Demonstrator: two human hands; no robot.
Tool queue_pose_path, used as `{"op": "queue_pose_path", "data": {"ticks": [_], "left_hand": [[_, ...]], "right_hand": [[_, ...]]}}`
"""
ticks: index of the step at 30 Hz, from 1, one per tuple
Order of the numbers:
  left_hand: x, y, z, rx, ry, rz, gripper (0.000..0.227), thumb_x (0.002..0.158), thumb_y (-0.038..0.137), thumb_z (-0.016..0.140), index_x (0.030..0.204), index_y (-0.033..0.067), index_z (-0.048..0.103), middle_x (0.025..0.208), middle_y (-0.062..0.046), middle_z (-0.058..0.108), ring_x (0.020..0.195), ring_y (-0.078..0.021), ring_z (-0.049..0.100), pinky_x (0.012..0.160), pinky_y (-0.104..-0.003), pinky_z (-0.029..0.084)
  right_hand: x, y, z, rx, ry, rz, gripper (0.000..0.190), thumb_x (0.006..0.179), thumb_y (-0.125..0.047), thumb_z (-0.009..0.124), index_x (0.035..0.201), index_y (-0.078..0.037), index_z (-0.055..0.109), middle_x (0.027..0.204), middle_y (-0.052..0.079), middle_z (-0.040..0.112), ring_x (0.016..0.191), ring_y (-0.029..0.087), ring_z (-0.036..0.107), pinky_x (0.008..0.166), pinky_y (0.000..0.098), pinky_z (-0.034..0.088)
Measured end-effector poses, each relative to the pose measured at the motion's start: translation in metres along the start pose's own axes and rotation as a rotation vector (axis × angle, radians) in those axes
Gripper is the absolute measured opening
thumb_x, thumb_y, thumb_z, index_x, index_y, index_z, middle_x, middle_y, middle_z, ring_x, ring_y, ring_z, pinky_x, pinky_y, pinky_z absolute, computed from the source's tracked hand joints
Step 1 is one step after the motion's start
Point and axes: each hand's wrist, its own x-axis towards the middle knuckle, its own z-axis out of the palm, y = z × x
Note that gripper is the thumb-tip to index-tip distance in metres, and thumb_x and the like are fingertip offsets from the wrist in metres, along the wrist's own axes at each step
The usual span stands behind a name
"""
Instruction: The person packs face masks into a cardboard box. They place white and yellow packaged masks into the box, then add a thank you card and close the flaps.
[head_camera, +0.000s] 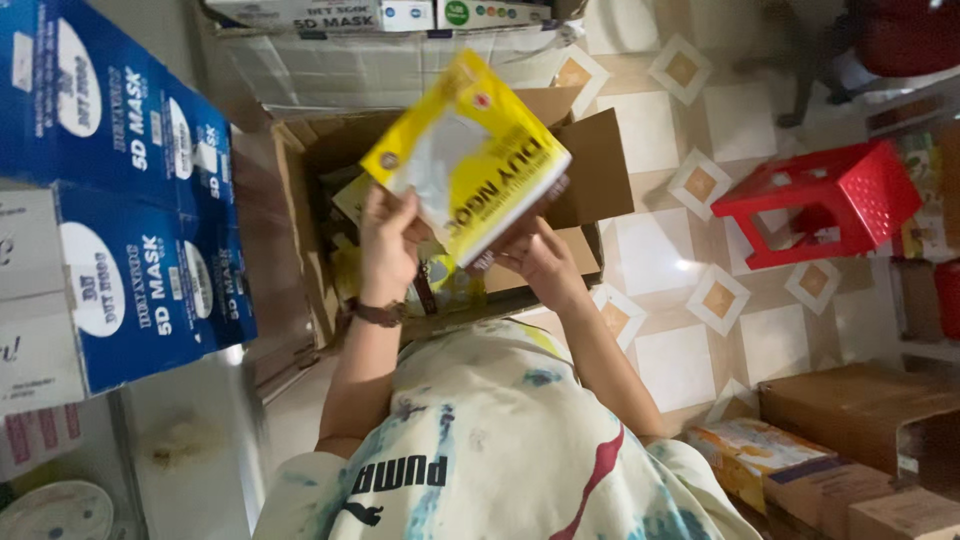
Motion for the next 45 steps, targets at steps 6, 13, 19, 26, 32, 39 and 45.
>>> {"op": "queue_pose_path", "data": {"ticks": [6,13,19,26,32,39,45], "left_hand": [[-0.009,-0.048,0.023,0.024,-0.056,-0.156,0.038,0.096,0.01,0.07,0.131,0.0116,0.054,0.115,-0.003,0.064,0.104,-0.0153,0.067,0.089,-0.034,0.06],[-0.001,-0.053,0.007,0.394,-0.065,-0.206,0.038,0.103,0.028,0.07,0.13,0.0025,0.064,0.111,-0.005,0.068,0.094,-0.0105,0.063,0.081,-0.029,0.054],[0.003,-0.063,0.004,0.49,-0.102,-0.082,0.037,0.101,0.028,0.07,0.128,0.0033,0.065,0.111,0.0,0.07,0.102,-0.0078,0.064,0.092,-0.027,0.052],[0.001,-0.042,-0.003,0.884,0.016,0.178,0.029,0.105,0.02,0.067,0.131,0.009,0.067,0.112,-0.009,0.073,0.101,-0.0204,0.067,0.093,-0.035,0.054],[-0.009,-0.046,-0.013,1.483,-0.021,0.513,0.045,0.09,0.009,0.077,0.133,0.0116,0.063,0.15,-0.027,0.043,0.14,-0.0442,0.04,0.114,-0.053,0.036],[-0.012,-0.056,-0.019,1.504,-0.093,0.451,0.042,0.092,0.006,0.074,0.133,0.006,0.061,0.135,-0.014,0.06,0.134,-0.0428,0.048,0.11,-0.051,0.044],[-0.012,-0.053,-0.014,1.501,-0.106,0.49,0.039,0.092,0.002,0.07,0.13,0.0021,0.061,0.129,-0.019,0.06,0.123,-0.0421,0.054,0.101,-0.05,0.048]], "right_hand": [[-0.005,-0.003,-0.02,0.113,0.367,-0.186,0.037,0.105,-0.016,0.059,0.14,-0.003,0.054,0.137,0.009,0.065,0.128,0.026,0.063,0.111,0.0471,0.049],[-0.012,-0.017,-0.044,-0.136,0.591,-0.216,0.025,0.105,-0.012,0.061,0.125,0.003,0.065,0.116,0.01,0.072,0.103,0.022,0.07,0.09,0.0388,0.059],[0.0,-0.028,-0.06,-0.302,0.702,-0.273,0.023,0.104,-0.012,0.06,0.121,0.002,0.066,0.105,0.007,0.072,0.088,0.016,0.07,0.076,0.0341,0.058],[0.026,-0.072,-0.113,-0.543,0.794,-0.525,0.017,0.105,-0.013,0.061,0.113,0.001,0.065,0.098,0.004,0.07,0.081,0.011,0.067,0.071,0.0317,0.057],[0.062,-0.054,-0.143,-1.108,0.786,-0.187,0.02,0.104,-0.016,0.068,0.104,0.004,0.069,0.091,0.006,0.073,0.079,0.013,0.062,0.07,0.0348,0.053],[0.112,-0.013,-0.179,-1.061,0.517,-0.008,0.027,0.096,-0.013,0.066,0.118,0.002,0.07,0.103,0.009,0.076,0.089,0.016,0.069,0.078,0.0342,0.055],[0.132,0.015,-0.21,-0.908,0.522,0.255,0.033,0.097,-0.015,0.066,0.126,0.0,0.066,0.112,0.013,0.074,0.098,0.022,0.069,0.084,0.0377,0.056]]}}
